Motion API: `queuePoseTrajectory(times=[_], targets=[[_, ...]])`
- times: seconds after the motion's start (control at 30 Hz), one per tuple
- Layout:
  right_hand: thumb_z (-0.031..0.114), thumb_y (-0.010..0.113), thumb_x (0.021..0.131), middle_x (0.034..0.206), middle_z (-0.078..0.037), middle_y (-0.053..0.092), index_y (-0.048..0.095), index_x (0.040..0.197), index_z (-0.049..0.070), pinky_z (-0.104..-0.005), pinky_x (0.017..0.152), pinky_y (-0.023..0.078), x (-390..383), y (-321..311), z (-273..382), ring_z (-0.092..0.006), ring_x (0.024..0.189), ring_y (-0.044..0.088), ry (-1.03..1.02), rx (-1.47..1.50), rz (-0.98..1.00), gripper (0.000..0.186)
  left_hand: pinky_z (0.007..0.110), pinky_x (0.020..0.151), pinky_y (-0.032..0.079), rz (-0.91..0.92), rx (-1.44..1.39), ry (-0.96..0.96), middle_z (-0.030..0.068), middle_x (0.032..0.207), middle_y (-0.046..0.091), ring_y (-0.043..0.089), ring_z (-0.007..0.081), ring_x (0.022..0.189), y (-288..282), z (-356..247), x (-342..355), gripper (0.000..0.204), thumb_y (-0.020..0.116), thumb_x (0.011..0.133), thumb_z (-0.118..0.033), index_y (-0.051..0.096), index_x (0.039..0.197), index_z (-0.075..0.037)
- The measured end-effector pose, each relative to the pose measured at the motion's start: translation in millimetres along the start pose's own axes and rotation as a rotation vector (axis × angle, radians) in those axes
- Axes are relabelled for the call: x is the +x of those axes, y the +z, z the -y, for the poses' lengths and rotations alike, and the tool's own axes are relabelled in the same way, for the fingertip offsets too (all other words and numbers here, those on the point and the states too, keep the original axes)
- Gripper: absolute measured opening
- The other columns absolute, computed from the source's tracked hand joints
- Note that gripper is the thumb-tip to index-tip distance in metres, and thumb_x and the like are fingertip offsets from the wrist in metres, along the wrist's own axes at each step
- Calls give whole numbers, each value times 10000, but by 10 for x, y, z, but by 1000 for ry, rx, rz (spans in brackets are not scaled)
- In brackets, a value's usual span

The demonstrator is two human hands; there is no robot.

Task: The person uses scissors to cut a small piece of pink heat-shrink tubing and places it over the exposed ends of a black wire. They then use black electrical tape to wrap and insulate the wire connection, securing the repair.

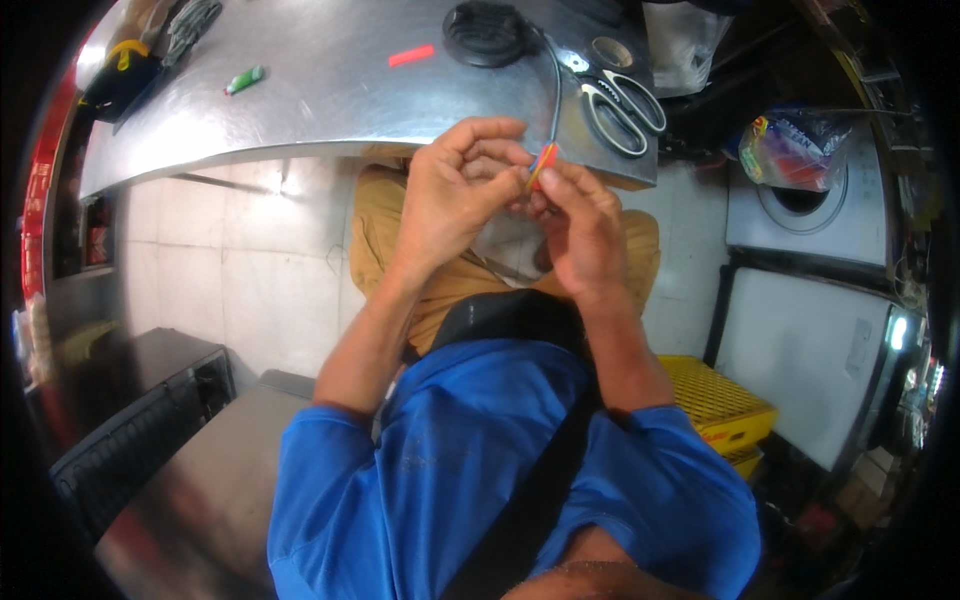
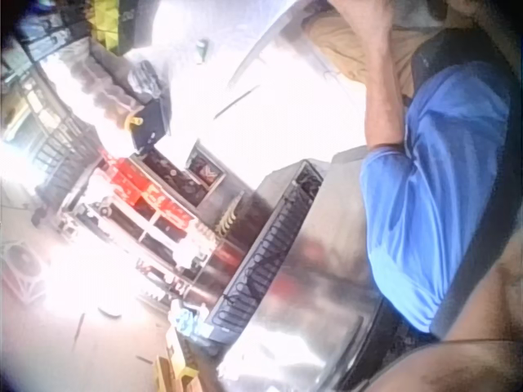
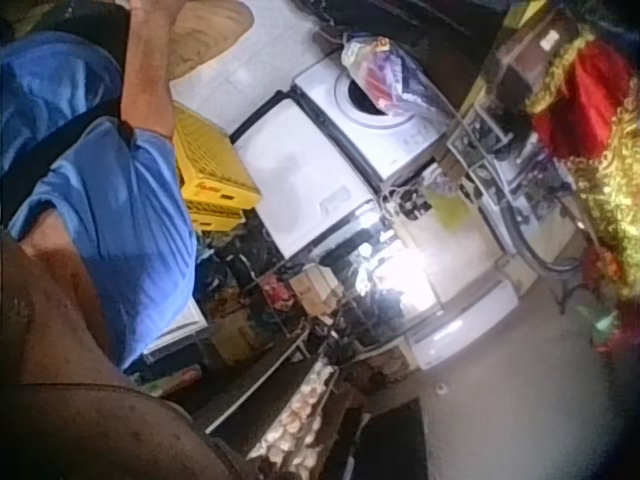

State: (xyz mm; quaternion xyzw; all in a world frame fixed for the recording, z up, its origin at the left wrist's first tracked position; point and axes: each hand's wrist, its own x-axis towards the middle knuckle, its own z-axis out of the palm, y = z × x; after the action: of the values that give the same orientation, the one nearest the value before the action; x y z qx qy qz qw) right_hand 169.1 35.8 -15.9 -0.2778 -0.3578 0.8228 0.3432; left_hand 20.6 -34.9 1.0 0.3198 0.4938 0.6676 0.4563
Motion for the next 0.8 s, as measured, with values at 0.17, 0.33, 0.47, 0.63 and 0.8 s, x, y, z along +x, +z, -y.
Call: queuePoseTrajectory(times=[0.17, 0.33, 0.47, 0.63, 0.8], targets=[[98, 687, 972, 1022, -67, 731, 727, 1144, -23, -237, 788, 505, -6, -19, -6, -86, 830, 605, -4, -5, 52, 214, 236, 741, 591, -23, 38, 40, 73, 1015, 697, 690, 98, 841, -24, -25, -14, 396, 726, 918, 36, 614, 1298, 47], [88, 687, 971, 1004, -84, 733, 722, 1147, -30, -252, 814, 517, -2, -12, 30, -102, 854, 630, 10, -28, 26, 215, 238, 774, 600, -41, 102, 29, 68, 1005, 698, 694, 105, 842, -9, -37, -15, 356, 721, 927, 29, 638, 1273, 51], [66, 697, 956, 1012, -106, 742, 715, 1113, -31, -266, 841, 541, -9, 50, 67, -119, 879, 672, -23, -22, -11, 186, 237, 784, 603, 1, 114, 22, 73, 1006, 710, 703, 109, 850, 6, -60, -35, 331, 717, 931, 29, 654, 1255, 50], [65, 711, 943, 1041, -136, 753, 703, 1099, -35, -271, 849, 553, 7, 53, 53, -133, 887, 690, -52, -45, 4, 185, 247, 771, 615, 62, 120, 39, 92, 1030, 727, 722, 130, 897, -36, -19, -93, 318, 707, 944, 17, 658, 1256, 49], [78, 716, 943, 1041, -152, 754, 699, 1098, -37, -272, 819, 557, -1, 94, 41, -130, 867, 689, -38, -22, 6, 193, 252, 741, 622, 76, 39, 18, 101, 1049, 732, 727, 143, 900, -44, 34, -112, 351, 697, 953, 11, 646, 1298, 44]])
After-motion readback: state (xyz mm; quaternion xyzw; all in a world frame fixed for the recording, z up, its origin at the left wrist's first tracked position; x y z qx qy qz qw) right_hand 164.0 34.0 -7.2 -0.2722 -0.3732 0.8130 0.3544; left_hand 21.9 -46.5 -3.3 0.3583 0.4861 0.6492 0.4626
